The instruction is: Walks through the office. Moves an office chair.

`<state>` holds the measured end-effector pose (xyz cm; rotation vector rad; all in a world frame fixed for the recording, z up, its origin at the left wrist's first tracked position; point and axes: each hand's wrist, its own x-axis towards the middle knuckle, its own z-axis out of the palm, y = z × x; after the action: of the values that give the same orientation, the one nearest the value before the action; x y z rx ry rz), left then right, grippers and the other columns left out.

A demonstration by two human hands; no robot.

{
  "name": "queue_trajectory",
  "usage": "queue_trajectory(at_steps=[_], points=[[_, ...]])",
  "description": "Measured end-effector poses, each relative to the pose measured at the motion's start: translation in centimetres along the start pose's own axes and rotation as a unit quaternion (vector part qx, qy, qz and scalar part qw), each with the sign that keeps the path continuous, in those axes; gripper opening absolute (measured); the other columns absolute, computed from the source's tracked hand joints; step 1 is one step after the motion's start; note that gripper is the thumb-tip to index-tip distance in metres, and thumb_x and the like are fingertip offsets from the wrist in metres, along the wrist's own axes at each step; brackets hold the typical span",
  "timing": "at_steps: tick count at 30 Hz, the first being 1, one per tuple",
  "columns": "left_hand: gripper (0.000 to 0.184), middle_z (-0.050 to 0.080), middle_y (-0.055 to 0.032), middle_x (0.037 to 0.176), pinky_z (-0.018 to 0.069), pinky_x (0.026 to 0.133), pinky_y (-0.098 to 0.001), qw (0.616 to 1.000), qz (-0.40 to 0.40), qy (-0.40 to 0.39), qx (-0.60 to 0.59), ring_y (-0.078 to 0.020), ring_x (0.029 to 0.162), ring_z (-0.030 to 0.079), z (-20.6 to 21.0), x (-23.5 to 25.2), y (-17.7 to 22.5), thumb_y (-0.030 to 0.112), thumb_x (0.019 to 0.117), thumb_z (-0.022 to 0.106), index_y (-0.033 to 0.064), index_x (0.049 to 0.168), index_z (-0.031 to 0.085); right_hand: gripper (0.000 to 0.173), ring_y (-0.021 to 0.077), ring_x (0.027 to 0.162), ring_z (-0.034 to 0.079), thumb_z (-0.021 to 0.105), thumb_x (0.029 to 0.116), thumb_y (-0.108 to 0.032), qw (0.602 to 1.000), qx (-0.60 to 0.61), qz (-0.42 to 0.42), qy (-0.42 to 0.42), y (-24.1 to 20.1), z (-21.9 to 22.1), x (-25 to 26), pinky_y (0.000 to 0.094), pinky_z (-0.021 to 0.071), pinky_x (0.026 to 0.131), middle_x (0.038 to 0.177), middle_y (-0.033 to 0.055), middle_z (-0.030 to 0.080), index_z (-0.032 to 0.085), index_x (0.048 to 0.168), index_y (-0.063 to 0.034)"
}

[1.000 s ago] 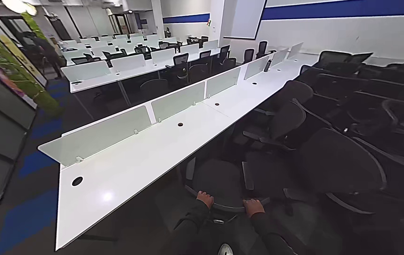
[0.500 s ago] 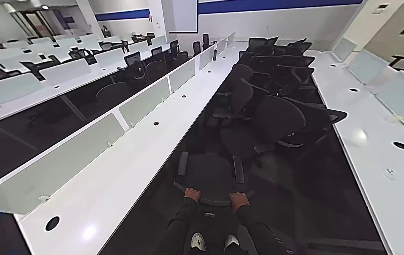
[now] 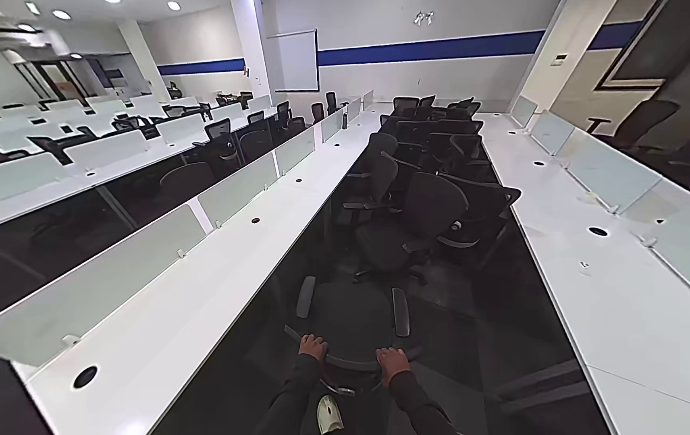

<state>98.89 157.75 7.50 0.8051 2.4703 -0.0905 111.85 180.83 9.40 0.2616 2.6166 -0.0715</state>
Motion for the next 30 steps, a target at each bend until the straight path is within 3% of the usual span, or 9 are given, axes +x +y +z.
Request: queue_trajectory(at_steps=[4, 10, 14, 19, 25, 30], points=[[0.045, 0.056, -0.0041, 0.153, 0.0258, 0.124, -0.0582, 1.000, -0.012, -0.018, 0.003, -0.0309, 0.148, 0.042, 1.3, -3.4, 2.2, 0.016, 0.0970, 0.065, 0.0207, 0.142, 0.062, 0.068, 0.0278, 0.133, 0.058, 0.080, 0.0769, -0.030, 1.000, 0.005, 0.006, 0.018, 0.2, 2.2, -3.5, 0.0541, 0.0432, 0.111, 0.141, 0.0047, 0.066, 0.062, 0.141, -0.0146], [0.056, 0.053, -0.0038, 0.156, 0.0256, 0.124, -0.0592, 0.999, -0.007, -0.042, 0.015, -0.0319, 0.150, 0.039, 4.5, -8.0, 5.2, 0.023, 0.0917, 0.072, 0.0217, 0.146, 0.059, 0.068, 0.0286, 0.135, 0.057, 0.081, 0.0775, -0.029, 1.000, 0.016, 0.013, 0.007, 0.5, 5.5, -9.9, 0.0537, 0.0409, 0.113, 0.142, 0.0068, 0.065, 0.062, 0.141, -0.0137], [0.043, 0.054, -0.0115, 0.154, 0.0254, 0.124, -0.0601, 0.999, -0.016, -0.050, 0.012, -0.0358, 0.148, 0.042, 6.2, -11.5, 6.9, 0.018, 0.1010, 0.061, 0.0144, 0.144, 0.059, 0.068, 0.0282, 0.135, 0.057, 0.081, 0.0776, -0.030, 1.000, 0.017, 0.018, -0.003, 0.1, 7.4, -13.6, 0.0540, 0.0415, 0.113, 0.141, 0.0052, 0.065, 0.061, 0.142, -0.0164], [0.038, 0.057, -0.0183, 0.150, 0.0231, 0.126, -0.0573, 0.998, -0.008, -0.056, 0.015, -0.0368, 0.147, 0.044, 8.1, -15.5, 7.4, 0.015, 0.1075, 0.048, 0.0057, 0.143, 0.058, 0.072, 0.0297, 0.136, 0.057, 0.081, 0.0805, -0.024, 0.997, 0.033, -0.047, -0.043, 1.4, 9.3, -18.1, 0.0560, 0.0383, 0.117, 0.145, 0.0076, 0.063, 0.056, 0.148, -0.0187], [0.039, 0.055, -0.0185, 0.152, 0.0184, 0.128, -0.0569, 0.997, 0.027, -0.074, 0.013, -0.0353, 0.150, 0.041, 9.8, -18.6, 6.4, 0.019, 0.1092, 0.046, 0.0039, 0.143, 0.057, 0.070, 0.0306, 0.142, 0.052, 0.081, 0.0788, -0.025, 0.995, 0.023, 0.095, -0.035, 0.2, 13.2, -21.6, 0.0669, 0.0214, 0.123, 0.146, 0.0032, 0.063, 0.060, 0.145, -0.0234], [0.039, 0.051, -0.0183, 0.155, 0.0171, 0.128, -0.0564, 0.994, 0.070, -0.080, 0.027, -0.0353, 0.152, 0.037, 11.7, -21.7, 5.2, 0.014, 0.1086, 0.046, 0.0038, 0.145, 0.055, 0.067, 0.0318, 0.139, 0.054, 0.080, 0.0790, -0.031, 0.982, 0.026, 0.182, -0.041, -4.0, 15.9, -25.0, 0.0677, 0.0236, 0.121, 0.143, 0.0020, 0.065, 0.061, 0.143, -0.0270]])
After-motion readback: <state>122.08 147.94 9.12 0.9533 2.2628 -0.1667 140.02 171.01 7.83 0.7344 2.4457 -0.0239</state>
